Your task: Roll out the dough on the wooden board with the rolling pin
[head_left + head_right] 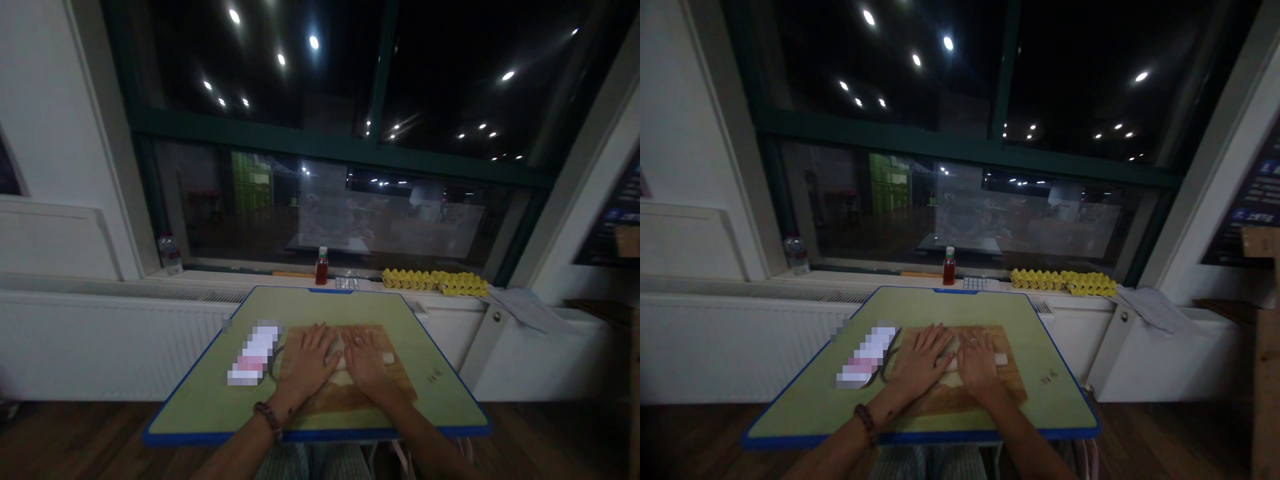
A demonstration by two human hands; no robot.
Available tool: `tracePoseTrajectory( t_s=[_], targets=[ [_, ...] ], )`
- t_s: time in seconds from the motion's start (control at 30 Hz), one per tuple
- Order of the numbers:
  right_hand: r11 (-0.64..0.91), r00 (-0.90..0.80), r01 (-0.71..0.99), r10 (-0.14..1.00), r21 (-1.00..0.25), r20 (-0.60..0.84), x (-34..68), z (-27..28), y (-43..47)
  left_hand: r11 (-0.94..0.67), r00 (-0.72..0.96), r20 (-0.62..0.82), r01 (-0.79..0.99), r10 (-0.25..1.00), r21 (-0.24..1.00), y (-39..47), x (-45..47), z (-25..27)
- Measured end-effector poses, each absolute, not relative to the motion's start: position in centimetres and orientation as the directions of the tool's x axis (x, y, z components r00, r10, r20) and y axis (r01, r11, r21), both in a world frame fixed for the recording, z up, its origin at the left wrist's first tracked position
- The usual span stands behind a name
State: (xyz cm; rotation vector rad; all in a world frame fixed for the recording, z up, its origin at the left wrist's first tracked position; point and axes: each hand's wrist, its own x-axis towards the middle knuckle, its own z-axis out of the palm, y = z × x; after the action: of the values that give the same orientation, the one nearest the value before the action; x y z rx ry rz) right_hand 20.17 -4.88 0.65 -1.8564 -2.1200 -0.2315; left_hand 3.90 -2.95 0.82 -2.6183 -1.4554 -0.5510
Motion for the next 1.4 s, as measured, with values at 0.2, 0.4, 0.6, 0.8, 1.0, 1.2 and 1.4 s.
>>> tracePoseTrajectory(
  t_s=[0.2, 0.4, 0.6, 0.8, 1.0, 1.2, 1.4],
  targets=[
    [0.096, -0.072, 0.993, 0.956, -0.072, 0.284, 19.7, 1.5, -3.4, -0.432, 0.384, 0.312, 0.896, 0.869, 0.099, -0.7, 4.6, 1.9],
    [0.022, 0.0, 0.998, 0.949, -0.066, 0.315, 18.6, 1.3, -3.6, -0.359, 0.327, 0.23, 0.926, 0.917, 0.115, 1.4, 5.0, 2.8],
    [0.013, 0.034, 0.995, 0.898, -0.103, 0.439, 17.1, -0.2, -5.8, -0.359, 0.333, 0.206, 0.927, 0.92, 0.106, 0.9, 4.8, 2.6],
    [0.057, 0.014, 0.99, 0.865, -0.127, 0.501, 15.5, -1.5, -8.4, -0.435, 0.4, 0.303, 0.899, 0.865, 0.057, -1.3, 3.2, 1.8],
    [0.039, 0.021, 0.989, 0.916, -0.141, 0.401, 16.1, -0.2, -7.6, -0.406, 0.373, 0.261, 0.91, 0.89, 0.086, -0.3, 3.7, 2.1],
    [0.046, -0.01, 0.989, 0.968, -0.141, 0.25, 18.5, 1.9, -3.2, -0.279, 0.232, 0.289, 0.951, 0.929, 0.133, 1.7, 5.7, 2.8],
    [-0.091, 0.126, 0.98, 0.972, -0.176, 0.199, 19.6, 2.1, 1.4, -0.206, 0.153, 0.313, 0.968, 0.937, 0.144, 2.6, 6.7, 2.6]
  ],
)
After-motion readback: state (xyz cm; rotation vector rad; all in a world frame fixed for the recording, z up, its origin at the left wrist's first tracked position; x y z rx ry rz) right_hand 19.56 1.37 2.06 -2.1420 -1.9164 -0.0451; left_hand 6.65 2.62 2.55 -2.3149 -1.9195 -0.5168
